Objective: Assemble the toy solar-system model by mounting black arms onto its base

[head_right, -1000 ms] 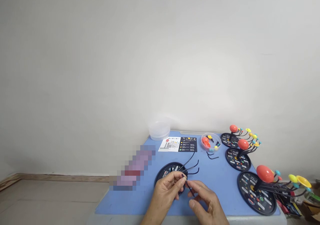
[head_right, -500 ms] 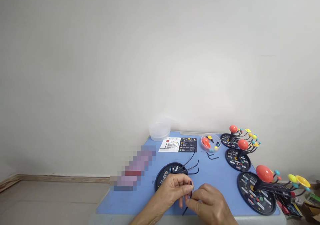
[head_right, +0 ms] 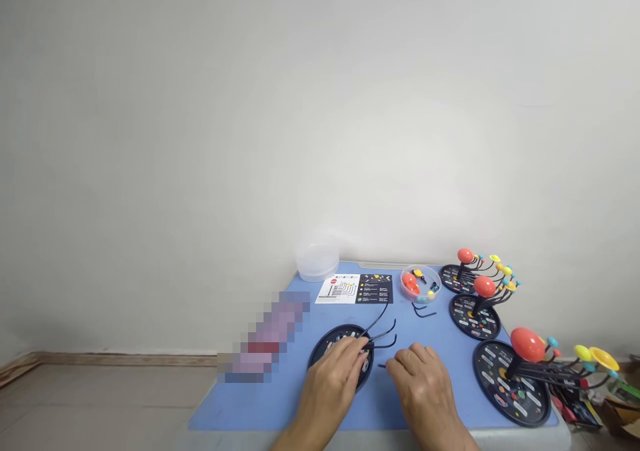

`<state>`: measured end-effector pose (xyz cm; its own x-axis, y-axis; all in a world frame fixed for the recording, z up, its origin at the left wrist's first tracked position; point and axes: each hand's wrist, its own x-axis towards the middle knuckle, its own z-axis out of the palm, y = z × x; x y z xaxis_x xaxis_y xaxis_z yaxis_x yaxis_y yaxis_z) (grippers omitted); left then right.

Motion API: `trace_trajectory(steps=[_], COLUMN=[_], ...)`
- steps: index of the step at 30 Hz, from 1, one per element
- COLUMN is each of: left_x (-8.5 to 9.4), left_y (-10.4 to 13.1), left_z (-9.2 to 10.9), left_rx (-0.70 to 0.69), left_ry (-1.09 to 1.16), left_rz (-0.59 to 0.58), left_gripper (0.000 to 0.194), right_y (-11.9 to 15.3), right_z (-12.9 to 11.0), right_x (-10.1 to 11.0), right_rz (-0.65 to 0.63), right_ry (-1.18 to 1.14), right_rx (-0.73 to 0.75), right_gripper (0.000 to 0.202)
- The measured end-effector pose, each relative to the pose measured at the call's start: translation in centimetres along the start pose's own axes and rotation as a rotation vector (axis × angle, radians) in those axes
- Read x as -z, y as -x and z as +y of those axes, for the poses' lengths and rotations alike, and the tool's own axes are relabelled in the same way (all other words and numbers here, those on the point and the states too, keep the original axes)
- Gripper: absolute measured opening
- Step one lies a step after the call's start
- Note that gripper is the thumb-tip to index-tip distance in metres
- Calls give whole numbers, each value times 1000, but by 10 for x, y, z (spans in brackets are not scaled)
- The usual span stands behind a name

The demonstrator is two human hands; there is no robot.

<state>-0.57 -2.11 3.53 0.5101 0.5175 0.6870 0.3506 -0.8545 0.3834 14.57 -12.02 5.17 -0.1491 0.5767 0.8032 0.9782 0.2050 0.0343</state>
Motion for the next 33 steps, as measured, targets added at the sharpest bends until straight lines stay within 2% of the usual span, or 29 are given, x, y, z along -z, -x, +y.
trace_trajectory(steps=[2, 5, 8, 10, 13, 15, 20, 26, 33], left_x=[-4, -10, -15, -17, -17, -15, -14, -11, -9], left_y=[3, 6, 7, 5, 0, -4, -4, 1, 3], left_z=[-3, -6, -6, -5, -2, 0, -1, -7, -10], left_rx=[-122, -177, -119, -46, 24, 38, -2, -148, -166], left_ry=[-242, -456, -552, -584, -595, -580, -513, -383, -299], left_rz=[28, 18, -30, -108, -202, -212, -131, -17, 33], left_gripper=[34, 39, 41, 46, 45, 41, 28, 23, 26], right_y=[0, 0, 0, 1, 3, 4, 0, -4, 0], right_z=[1, -1, -2, -3, -3, -2, 0, 3, 1], right_x=[-10, -21, -26, -27, -28, -29, -36, -41, -32], right_rz=[-5, -5, -15, -34, -65, -78, -100, -131, -84], right_ry=[78, 129, 151, 157, 149, 128, 109, 137, 95], right_rx=[-35, -70, -99, -116, -144, -157, -155, -182, -143], right_gripper=[42, 40, 36, 34, 33, 33, 31, 30, 39])
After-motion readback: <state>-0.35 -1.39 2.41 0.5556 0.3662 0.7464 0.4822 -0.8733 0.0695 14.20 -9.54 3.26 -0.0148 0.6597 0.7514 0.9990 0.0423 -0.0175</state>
